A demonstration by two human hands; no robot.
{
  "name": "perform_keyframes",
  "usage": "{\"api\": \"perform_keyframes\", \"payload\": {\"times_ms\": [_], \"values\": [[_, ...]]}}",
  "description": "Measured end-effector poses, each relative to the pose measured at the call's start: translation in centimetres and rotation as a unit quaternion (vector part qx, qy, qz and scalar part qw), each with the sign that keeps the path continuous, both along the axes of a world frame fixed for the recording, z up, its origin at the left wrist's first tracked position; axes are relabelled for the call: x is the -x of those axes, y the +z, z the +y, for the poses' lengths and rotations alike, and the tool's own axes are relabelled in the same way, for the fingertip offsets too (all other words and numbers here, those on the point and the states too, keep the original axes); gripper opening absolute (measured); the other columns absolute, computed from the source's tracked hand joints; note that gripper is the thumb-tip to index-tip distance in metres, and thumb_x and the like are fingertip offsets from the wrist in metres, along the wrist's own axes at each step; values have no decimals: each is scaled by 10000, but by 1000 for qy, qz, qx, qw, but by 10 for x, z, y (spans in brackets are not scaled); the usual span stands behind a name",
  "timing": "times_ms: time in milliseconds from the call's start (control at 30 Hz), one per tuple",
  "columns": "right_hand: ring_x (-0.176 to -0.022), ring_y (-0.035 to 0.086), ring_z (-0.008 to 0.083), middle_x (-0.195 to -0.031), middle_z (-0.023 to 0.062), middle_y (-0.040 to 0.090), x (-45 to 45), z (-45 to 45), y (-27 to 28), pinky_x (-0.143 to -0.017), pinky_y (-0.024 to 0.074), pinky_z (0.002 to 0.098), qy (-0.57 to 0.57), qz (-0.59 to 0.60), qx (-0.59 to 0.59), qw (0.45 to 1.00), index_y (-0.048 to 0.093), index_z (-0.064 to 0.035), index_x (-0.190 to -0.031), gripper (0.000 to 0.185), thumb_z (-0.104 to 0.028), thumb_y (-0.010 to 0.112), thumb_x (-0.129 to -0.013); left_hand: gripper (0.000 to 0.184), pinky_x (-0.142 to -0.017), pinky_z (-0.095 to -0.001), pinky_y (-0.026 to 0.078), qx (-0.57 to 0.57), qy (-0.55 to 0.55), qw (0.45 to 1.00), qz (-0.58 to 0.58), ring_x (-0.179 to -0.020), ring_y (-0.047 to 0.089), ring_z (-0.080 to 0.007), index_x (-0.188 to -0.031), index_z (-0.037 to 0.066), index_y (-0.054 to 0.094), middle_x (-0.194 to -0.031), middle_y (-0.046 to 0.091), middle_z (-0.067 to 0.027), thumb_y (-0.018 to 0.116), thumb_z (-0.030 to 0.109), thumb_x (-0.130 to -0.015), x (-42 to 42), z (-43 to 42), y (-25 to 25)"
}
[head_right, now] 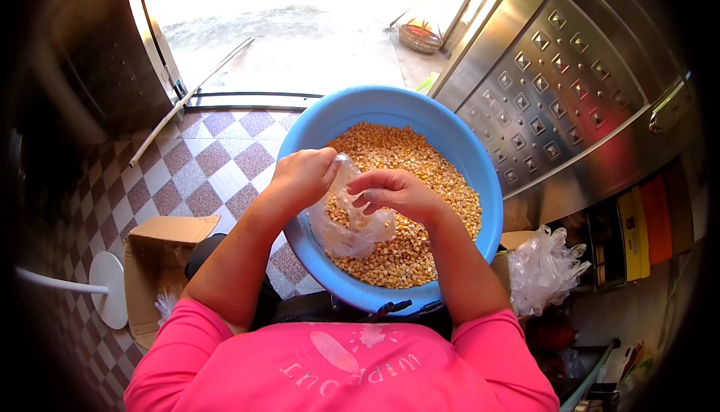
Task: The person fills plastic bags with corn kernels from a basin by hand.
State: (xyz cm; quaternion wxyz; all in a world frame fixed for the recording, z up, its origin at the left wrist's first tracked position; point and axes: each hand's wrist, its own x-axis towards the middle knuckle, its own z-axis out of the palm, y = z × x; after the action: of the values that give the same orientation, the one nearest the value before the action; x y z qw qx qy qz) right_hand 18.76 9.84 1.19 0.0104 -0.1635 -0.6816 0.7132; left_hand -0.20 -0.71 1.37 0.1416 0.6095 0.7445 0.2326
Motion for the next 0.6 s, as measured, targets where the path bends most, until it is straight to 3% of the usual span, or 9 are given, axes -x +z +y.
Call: {"api": "perform_keyframes", "payload": {"times_ms": [100,133,233,267,367,400,467,500,600], "values": [[-748,607,113,-921,42,632,-6,14,1,-658,518,264,-147,-3,-36,989,587,-3,-1070,234,-130,582,-873,249,-723,-430,484,13,-3,1000,3,-826,628,-318,-865,53,595,-856,648,-145,435,239,-900,-1,-1,4],[-748,607,113,-921,42,632,-8,21,-4,-658,518,264,-147,-3,-36,988,587,-3,-1070,234,-130,582,-873,250,-724,-431,483,11,-3,1000,2,-824,628,-319,-864,52,595,-852,647,-145,434,241,-901,-1,-1,4],[-710,591,103,-858,44,627,-11,38,-26,-640,489,246,-236,-126,-295,917,606,-54,-1061,223,-135,588,-853,248,-722,-433,483,4,-7,1000,8,-820,626,-322,-863,51,595,-846,647,-147,437,239,-900,-1,-1,2],[-710,591,103,-858,44,627,-12,38,-33,-640,489,246,-237,-126,-294,917,606,-54,-1061,223,-135,588,-853,248,-722,-433,483,4,-8,1000,9,-820,626,-322,-863,51,595,-846,647,-147,437,239,-900,-1,-1,0],[-761,626,267,-865,148,650,-9,29,-53,-691,489,373,-99,-143,-456,873,616,-59,-1056,284,-157,625,-790,251,-695,-455,464,-16,1,1000,-3,-792,609,-339,-821,62,575,-794,630,-148,456,269,-896,0,1,-6],[-761,626,267,-865,148,650,-8,30,-54,-691,489,373,-99,-143,-456,873,616,-59,-1056,284,-157,625,-790,250,-695,-454,464,-15,2,1000,-2,-792,609,-340,-819,62,574,-794,629,-149,456,269,-896,0,2,-7],[-822,639,271,-892,147,665,0,21,-39,-724,487,362,3,-263,-436,861,624,-64,-1059,274,-161,610,-803,249,-695,-454,464,-14,2,1000,0,-792,608,-341,-817,63,573,-793,629,-149,457,269,-895,0,2,-7],[-755,633,234,-807,120,657,-3,26,-46,-680,493,350,13,-249,-446,860,634,-71,-1015,229,-148,603,-802,249,-694,-454,464,-18,1,1000,0,-791,608,-341,-815,63,572,-793,628,-149,457,268,-895,0,2,-8],[-637,613,228,-802,114,653,-9,27,-35,-593,492,339,5,-257,-389,885,637,-59,-955,188,-112,604,-779,248,-693,-453,463,-21,-1,1000,-2,-790,608,-341,-814,62,571,-793,627,-149,458,268,-894,1,1,-8]]}}
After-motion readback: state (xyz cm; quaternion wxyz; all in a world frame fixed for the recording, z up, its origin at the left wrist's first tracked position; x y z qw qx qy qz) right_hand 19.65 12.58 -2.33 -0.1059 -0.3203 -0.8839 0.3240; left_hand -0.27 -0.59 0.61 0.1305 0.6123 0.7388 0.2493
